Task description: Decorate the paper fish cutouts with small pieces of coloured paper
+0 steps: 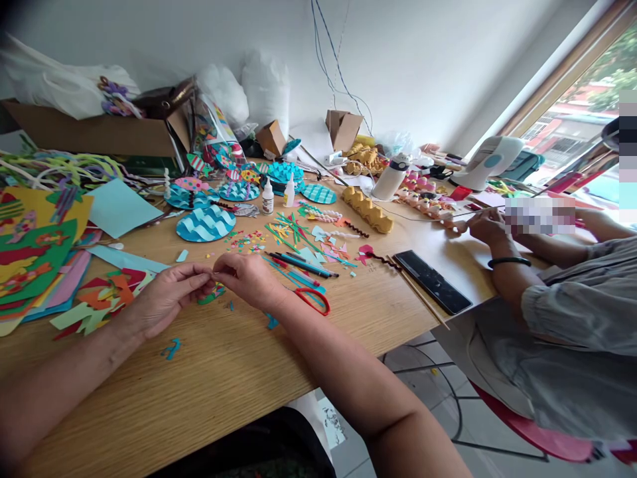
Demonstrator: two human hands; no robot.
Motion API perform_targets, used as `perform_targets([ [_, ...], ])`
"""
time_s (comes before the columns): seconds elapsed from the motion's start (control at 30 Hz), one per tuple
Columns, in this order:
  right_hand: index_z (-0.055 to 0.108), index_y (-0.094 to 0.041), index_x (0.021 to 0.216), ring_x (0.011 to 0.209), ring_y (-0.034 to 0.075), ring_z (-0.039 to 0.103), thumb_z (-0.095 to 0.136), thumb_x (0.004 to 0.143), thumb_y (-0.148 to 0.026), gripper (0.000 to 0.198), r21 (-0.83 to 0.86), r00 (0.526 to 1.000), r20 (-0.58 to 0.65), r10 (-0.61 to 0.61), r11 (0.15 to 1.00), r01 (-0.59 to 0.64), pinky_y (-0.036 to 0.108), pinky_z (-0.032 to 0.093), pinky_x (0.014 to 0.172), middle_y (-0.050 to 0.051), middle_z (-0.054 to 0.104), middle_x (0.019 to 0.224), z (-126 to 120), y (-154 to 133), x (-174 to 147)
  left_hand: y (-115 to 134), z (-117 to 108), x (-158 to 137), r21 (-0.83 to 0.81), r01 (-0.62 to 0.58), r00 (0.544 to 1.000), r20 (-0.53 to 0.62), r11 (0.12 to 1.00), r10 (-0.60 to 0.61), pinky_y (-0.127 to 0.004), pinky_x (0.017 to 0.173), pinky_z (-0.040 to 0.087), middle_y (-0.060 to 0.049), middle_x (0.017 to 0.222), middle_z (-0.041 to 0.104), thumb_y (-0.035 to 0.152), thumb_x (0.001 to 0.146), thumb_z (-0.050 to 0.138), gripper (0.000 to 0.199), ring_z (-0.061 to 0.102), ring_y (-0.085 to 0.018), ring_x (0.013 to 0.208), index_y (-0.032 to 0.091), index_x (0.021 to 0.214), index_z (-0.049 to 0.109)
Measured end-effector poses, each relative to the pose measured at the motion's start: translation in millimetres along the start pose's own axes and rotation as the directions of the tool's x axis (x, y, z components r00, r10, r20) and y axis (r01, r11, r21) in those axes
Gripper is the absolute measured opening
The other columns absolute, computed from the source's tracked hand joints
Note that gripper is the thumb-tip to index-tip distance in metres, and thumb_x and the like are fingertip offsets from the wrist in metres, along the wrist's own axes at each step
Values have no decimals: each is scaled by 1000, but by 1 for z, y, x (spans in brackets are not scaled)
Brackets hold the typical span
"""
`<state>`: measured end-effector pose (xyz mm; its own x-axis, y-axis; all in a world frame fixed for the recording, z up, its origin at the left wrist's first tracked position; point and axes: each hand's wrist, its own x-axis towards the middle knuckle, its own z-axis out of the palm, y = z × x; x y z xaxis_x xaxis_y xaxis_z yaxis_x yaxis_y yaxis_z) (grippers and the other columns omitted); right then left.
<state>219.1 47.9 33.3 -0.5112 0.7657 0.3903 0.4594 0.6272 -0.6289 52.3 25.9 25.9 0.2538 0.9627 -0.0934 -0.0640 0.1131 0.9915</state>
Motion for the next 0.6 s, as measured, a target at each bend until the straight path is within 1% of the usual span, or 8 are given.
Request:
perform_targets([
  [0.07,57,-14,80,58,6,49,52,81,-27,14,30,1000,9,18,999,-18,16,36,56,-1,58,66,0,2,0,-1,-2,0,-38,29,999,21,999,-29,-22,58,41,-1,72,62,31,70,65,19,54,-11,64,16,82,64],
  [0.13,57,-14,79,58,6,50,53,80,-27,14,26,1000,16,15,1000,-15,16,36,56,-1,58,66,-1,3,0,-2,-4,1,-60,66,997,47,996,-63,-22,59,41,-1,72,63,31,70,66,20,55,-11,65,17,83,64],
  [0.23,57,-14,78,61,6,50,55,79,-27,14,-13,999,20,-29,999,29,17,37,58,0,58,67,-3,4,-1,-2,-7,1,-104,118,991,82,988,-109,-21,60,41,-1,72,64,30,69,67,19,55,-9,65,17,83,65],
  [0.33,57,-14,78,62,7,50,53,80,-30,17,-50,998,29,-64,997,66,17,37,59,0,57,67,-4,4,-1,-2,-9,1,-136,142,988,88,980,-130,-21,60,41,-1,73,64,29,68,69,18,55,-9,65,17,80,65],
  [0.5,56,-15,77,62,7,49,53,81,-28,14,-87,993,29,-115,989,117,18,37,59,0,56,67,-3,5,-1,0,-4,-1,-46,98,994,44,994,-96,-21,57,39,-1,70,62,29,66,68,18,53,-10,63,16,76,63],
  [0.6,57,-15,76,60,7,49,55,79,-26,12,-26,996,22,-89,996,89,18,37,58,0,56,66,-2,5,-1,0,-2,-2,-6,47,999,25,999,-47,-20,56,38,1,68,60,30,67,66,17,52,-9,62,15,75,63],
])
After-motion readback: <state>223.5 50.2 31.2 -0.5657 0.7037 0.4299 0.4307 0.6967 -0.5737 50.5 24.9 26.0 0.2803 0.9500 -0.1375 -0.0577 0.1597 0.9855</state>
